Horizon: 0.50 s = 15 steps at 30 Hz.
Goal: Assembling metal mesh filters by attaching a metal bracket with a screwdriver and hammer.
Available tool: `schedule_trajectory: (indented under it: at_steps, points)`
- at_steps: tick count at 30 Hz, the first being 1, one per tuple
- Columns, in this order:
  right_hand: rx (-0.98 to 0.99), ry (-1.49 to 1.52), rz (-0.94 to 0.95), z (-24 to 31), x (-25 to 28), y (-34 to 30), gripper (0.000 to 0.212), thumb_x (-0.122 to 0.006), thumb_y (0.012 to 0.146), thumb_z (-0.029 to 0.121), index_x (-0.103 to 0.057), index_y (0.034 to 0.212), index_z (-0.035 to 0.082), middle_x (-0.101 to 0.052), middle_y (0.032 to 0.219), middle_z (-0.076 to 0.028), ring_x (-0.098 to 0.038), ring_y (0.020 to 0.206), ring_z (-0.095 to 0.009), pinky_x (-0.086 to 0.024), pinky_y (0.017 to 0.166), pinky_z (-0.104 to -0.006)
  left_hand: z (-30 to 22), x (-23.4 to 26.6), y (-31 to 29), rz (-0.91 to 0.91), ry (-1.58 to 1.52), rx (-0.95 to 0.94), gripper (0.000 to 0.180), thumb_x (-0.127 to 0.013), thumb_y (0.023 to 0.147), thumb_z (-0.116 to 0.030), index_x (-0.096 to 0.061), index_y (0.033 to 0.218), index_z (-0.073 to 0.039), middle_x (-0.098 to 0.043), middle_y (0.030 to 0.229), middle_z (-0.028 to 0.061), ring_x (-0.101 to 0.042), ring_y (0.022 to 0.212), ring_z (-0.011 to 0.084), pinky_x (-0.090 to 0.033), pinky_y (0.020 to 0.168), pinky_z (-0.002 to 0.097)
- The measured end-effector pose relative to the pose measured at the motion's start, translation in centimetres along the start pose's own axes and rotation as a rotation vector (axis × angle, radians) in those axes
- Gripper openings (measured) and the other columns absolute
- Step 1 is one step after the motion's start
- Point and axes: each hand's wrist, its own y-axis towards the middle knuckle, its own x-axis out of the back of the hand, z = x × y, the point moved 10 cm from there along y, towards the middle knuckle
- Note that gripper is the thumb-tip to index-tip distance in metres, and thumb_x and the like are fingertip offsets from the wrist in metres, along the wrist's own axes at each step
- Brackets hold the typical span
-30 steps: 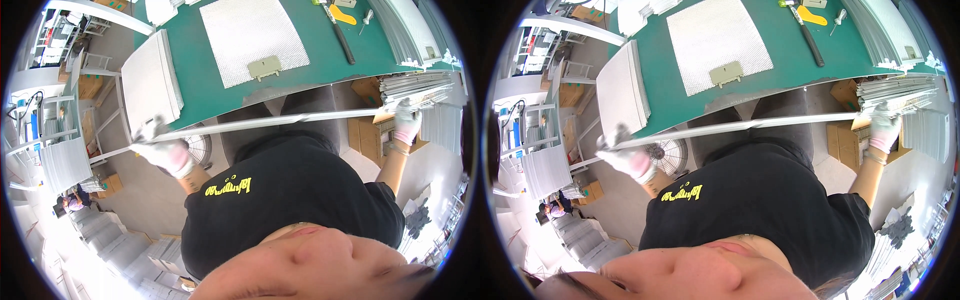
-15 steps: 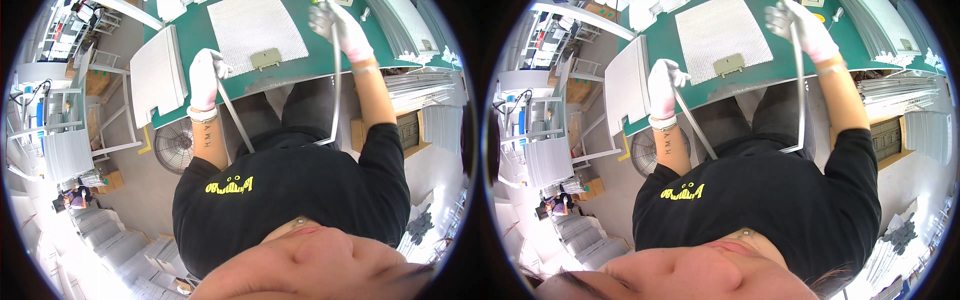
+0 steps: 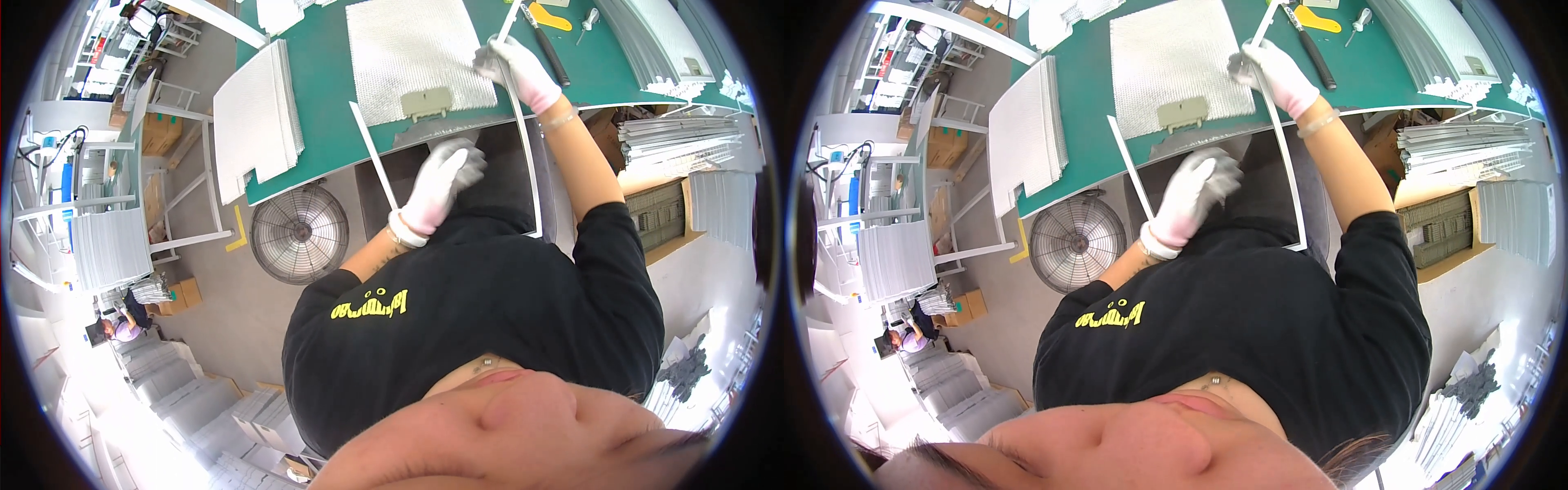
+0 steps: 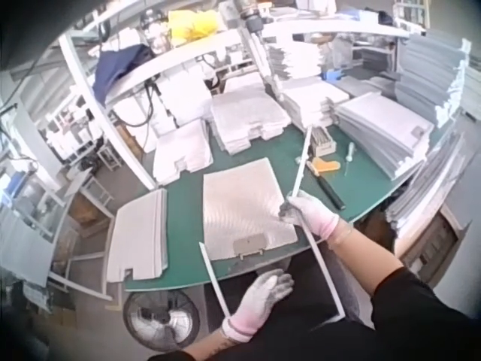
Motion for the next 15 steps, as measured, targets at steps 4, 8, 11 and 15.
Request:
schedule_trajectory:
  at_steps: [4, 8, 11, 15]
  points:
    - [-0.239, -0.061, 0.158, -2.7, -3.1, -6.7, 0.031, -0.051, 0.102, 0.016, -0.046, 0.131, 0.006, -0.059, 0.098, -0.005, -0.060, 0.084, -0.012, -0.053, 0.077, -0.0283, 6.6, -1.4, 4.0, -0.053, -0.569, 0.148, 0.057, -0.056, 0.100, -0.040, -0.044, 0.140, -0.001, -0.053, 0.136, 0.0156, -0.050, 0.127, 0.0308, -0.040, 0.110, 0.0466]
    - [0.137, -0.471, -0.017, -0.8, -2.3, -13.0, 0.063, -0.045, 0.102, 0.015, -0.016, 0.157, 0.004, -0.061, 0.100, -0.007, -0.054, 0.073, -0.010, -0.049, 0.069, -0.0246, 3.1, -4.3, 5.8, 0.114, -0.596, -0.011, 0.041, -0.054, 0.102, -0.032, -0.053, 0.131, -0.003, -0.057, 0.131, 0.0133, -0.052, 0.124, 0.0290, -0.041, 0.109, 0.0461]
    - [0.118, -0.284, -0.059, -2.5, -0.5, -15.1, 0.062, -0.044, 0.103, 0.015, -0.017, 0.157, 0.004, -0.057, 0.094, -0.005, -0.046, 0.065, -0.007, -0.042, 0.061, -0.0204, 0.7, -3.1, 9.8, 0.175, -0.490, -0.030, 0.027, -0.048, 0.103, -0.022, -0.056, 0.123, -0.004, -0.063, 0.106, 0.0102, -0.059, 0.101, 0.0253, -0.048, 0.098, 0.0393]
    - [0.079, -0.002, 0.059, -3.4, -3.9, -15.0, 0.066, -0.049, 0.103, 0.022, -0.016, 0.157, 0.004, -0.052, 0.089, -0.003, -0.038, 0.057, -0.005, -0.035, 0.053, -0.0184, 1.2, 5.1, 20.8, 0.195, -0.260, -0.230, 0.023, -0.052, 0.101, -0.009, -0.055, 0.121, 0.000, -0.063, 0.102, 0.0106, -0.059, 0.093, 0.0233, -0.052, 0.083, 0.0342]
